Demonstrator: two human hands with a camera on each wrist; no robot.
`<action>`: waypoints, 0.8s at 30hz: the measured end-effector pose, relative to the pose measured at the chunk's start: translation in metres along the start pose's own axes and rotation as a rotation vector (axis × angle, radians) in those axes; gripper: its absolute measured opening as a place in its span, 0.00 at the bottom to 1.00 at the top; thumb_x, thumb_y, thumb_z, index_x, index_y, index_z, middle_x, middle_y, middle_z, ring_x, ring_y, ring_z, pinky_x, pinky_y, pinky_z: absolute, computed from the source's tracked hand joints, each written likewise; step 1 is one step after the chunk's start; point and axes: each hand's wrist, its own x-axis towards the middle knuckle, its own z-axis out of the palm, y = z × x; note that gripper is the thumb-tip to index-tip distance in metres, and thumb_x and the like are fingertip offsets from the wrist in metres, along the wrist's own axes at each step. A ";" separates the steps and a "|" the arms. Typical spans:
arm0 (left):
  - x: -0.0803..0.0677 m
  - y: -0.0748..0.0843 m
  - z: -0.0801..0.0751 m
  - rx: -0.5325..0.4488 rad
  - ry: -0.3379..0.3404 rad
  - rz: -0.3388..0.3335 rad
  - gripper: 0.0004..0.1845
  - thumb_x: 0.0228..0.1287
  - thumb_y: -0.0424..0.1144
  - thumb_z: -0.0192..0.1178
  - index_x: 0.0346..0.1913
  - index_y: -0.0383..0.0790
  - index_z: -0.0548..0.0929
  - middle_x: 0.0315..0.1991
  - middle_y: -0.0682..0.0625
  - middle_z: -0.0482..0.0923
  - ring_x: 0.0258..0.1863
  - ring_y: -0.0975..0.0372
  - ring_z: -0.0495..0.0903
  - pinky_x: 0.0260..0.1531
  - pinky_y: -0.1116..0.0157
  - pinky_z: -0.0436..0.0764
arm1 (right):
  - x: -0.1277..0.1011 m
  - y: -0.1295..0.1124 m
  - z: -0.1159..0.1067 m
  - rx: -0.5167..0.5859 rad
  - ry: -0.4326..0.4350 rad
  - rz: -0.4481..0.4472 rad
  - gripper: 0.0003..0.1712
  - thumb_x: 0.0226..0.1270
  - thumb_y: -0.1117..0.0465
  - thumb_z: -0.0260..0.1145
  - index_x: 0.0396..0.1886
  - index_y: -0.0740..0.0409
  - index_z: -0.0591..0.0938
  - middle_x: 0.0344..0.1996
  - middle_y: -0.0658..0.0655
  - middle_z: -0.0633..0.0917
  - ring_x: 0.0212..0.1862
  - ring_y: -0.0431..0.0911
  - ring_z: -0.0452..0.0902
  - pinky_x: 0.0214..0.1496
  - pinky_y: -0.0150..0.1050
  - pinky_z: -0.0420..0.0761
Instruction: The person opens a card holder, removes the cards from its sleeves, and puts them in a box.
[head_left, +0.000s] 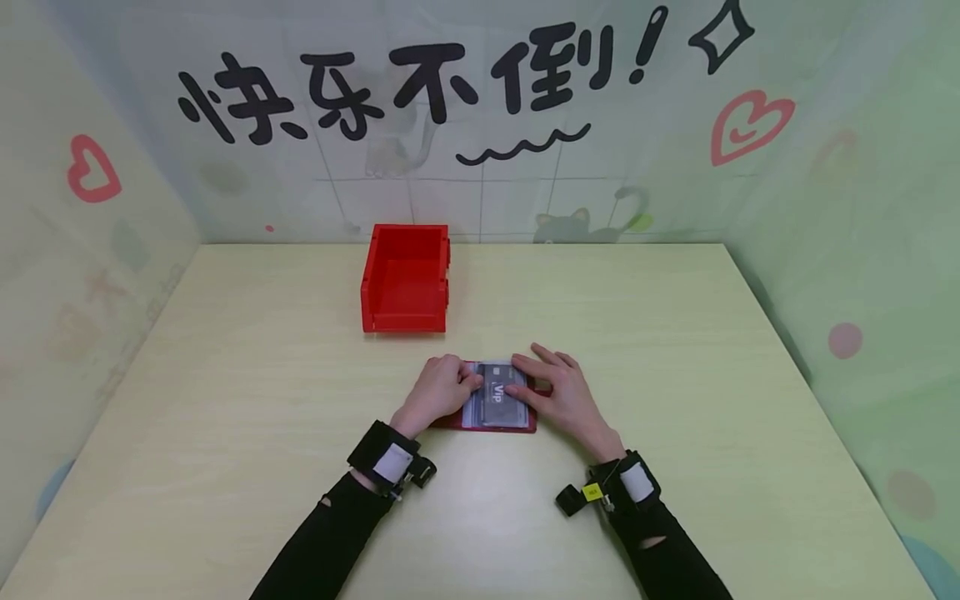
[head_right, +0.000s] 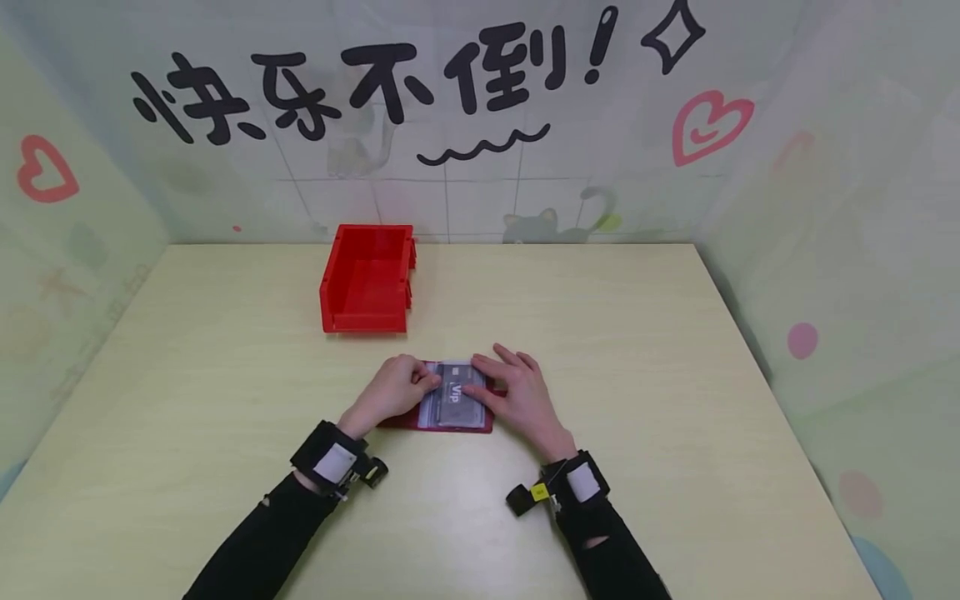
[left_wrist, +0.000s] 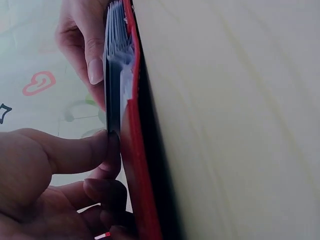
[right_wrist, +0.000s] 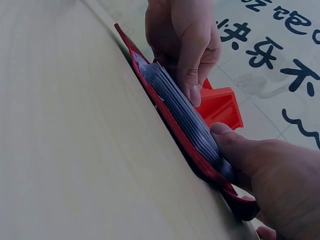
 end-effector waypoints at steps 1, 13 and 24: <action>0.000 0.000 -0.001 0.000 -0.002 -0.007 0.12 0.69 0.39 0.64 0.27 0.36 0.82 0.16 0.48 0.67 0.27 0.58 0.71 0.25 0.68 0.62 | 0.000 0.000 0.000 0.002 0.000 0.002 0.28 0.62 0.53 0.75 0.61 0.56 0.83 0.59 0.58 0.85 0.73 0.61 0.68 0.75 0.64 0.59; -0.003 -0.002 -0.002 0.048 0.001 -0.042 0.13 0.70 0.41 0.62 0.33 0.35 0.87 0.26 0.46 0.76 0.36 0.57 0.73 0.30 0.67 0.67 | -0.001 0.000 0.000 0.000 -0.002 0.020 0.28 0.62 0.53 0.74 0.61 0.55 0.83 0.60 0.58 0.85 0.74 0.60 0.67 0.75 0.64 0.58; -0.003 -0.007 -0.003 0.058 -0.012 -0.036 0.17 0.66 0.49 0.67 0.39 0.36 0.89 0.30 0.47 0.80 0.39 0.59 0.75 0.34 0.66 0.70 | -0.001 0.001 0.001 -0.001 -0.006 0.015 0.28 0.63 0.52 0.74 0.61 0.56 0.83 0.60 0.58 0.85 0.75 0.60 0.66 0.76 0.64 0.57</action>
